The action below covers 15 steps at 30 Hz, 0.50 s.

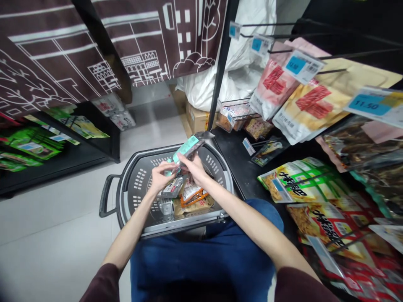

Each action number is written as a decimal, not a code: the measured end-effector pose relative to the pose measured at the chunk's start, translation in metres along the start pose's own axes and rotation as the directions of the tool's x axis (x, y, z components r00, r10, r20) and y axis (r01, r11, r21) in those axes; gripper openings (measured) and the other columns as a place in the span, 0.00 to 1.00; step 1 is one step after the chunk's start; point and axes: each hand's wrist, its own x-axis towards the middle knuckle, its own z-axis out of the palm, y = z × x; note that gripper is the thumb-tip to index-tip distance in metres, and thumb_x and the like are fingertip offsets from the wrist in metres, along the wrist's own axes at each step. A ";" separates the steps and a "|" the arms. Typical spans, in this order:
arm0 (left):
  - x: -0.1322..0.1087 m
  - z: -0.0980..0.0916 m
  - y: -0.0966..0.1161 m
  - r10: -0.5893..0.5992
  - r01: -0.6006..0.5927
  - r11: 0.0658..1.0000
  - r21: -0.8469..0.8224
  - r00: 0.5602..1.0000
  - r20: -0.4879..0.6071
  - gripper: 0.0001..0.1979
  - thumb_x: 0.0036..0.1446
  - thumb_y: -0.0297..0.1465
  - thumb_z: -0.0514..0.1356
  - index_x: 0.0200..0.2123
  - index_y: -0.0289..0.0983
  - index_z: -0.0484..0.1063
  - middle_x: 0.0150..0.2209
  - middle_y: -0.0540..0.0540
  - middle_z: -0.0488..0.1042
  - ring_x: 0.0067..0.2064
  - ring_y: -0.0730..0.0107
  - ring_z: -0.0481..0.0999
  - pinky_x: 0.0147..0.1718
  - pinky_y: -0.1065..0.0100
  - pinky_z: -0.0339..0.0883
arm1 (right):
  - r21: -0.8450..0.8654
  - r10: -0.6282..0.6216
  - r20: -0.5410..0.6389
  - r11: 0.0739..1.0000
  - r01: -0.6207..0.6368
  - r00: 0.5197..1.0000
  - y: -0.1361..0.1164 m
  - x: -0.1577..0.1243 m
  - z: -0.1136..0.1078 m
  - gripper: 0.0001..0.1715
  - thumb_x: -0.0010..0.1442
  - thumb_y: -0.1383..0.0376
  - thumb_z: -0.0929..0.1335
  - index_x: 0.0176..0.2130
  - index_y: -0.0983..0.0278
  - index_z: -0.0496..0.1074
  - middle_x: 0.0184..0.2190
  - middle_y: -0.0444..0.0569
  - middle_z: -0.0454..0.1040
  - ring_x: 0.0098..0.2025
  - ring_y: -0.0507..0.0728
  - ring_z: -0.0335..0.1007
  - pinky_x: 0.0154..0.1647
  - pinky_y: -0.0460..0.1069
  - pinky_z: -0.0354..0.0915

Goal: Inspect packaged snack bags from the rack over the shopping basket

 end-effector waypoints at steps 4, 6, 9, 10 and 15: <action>-0.004 0.011 0.016 0.067 -0.085 0.996 0.031 0.924 0.376 0.21 0.50 0.30 0.72 0.49 0.41 0.80 0.48 0.40 0.80 0.53 0.58 0.75 0.53 0.58 0.69 | 0.017 -0.040 -0.269 0.999 0.046 0.962 -0.003 0.008 -0.007 0.25 0.47 0.51 0.78 0.37 0.64 0.74 0.42 0.53 0.81 0.42 0.60 0.78 0.44 0.54 0.74; -0.005 0.017 0.020 0.030 -0.019 0.999 -0.034 0.930 0.367 0.20 0.55 0.33 0.69 0.51 0.40 0.78 0.48 0.39 0.79 0.51 0.59 0.76 0.51 0.59 0.70 | -0.054 -0.153 -0.242 0.988 0.145 0.958 -0.010 0.011 -0.010 0.24 0.47 0.50 0.77 0.35 0.65 0.75 0.39 0.52 0.81 0.40 0.60 0.78 0.44 0.54 0.74; -0.004 0.021 0.017 -0.015 0.018 0.998 0.065 0.998 -0.053 0.15 0.59 0.36 0.66 0.48 0.38 0.78 0.45 0.41 0.78 0.47 0.62 0.76 0.48 0.61 0.70 | -0.205 -0.340 -0.189 0.931 0.301 0.921 -0.023 0.011 -0.014 0.25 0.50 0.48 0.76 0.34 0.65 0.75 0.34 0.50 0.80 0.38 0.58 0.77 0.42 0.52 0.73; -0.003 0.020 0.014 -0.014 0.038 0.993 0.114 0.979 -0.205 0.18 0.57 0.37 0.67 0.49 0.38 0.77 0.46 0.40 0.77 0.48 0.62 0.75 0.48 0.62 0.69 | -0.240 -0.369 -0.199 0.916 0.320 0.908 -0.026 0.011 -0.015 0.25 0.50 0.46 0.76 0.34 0.65 0.75 0.31 0.49 0.80 0.37 0.58 0.77 0.40 0.52 0.73; 0.005 0.008 0.004 -0.290 0.268 0.950 -0.162 0.948 -0.131 0.32 0.50 0.46 0.70 0.55 0.37 0.71 0.54 0.38 0.73 0.50 0.59 0.74 0.46 0.63 0.70 | -0.298 -0.343 -0.242 0.916 0.268 0.908 -0.027 0.014 -0.020 0.32 0.52 0.38 0.71 0.34 0.65 0.75 0.20 0.46 0.73 0.29 0.60 0.74 0.31 0.51 0.70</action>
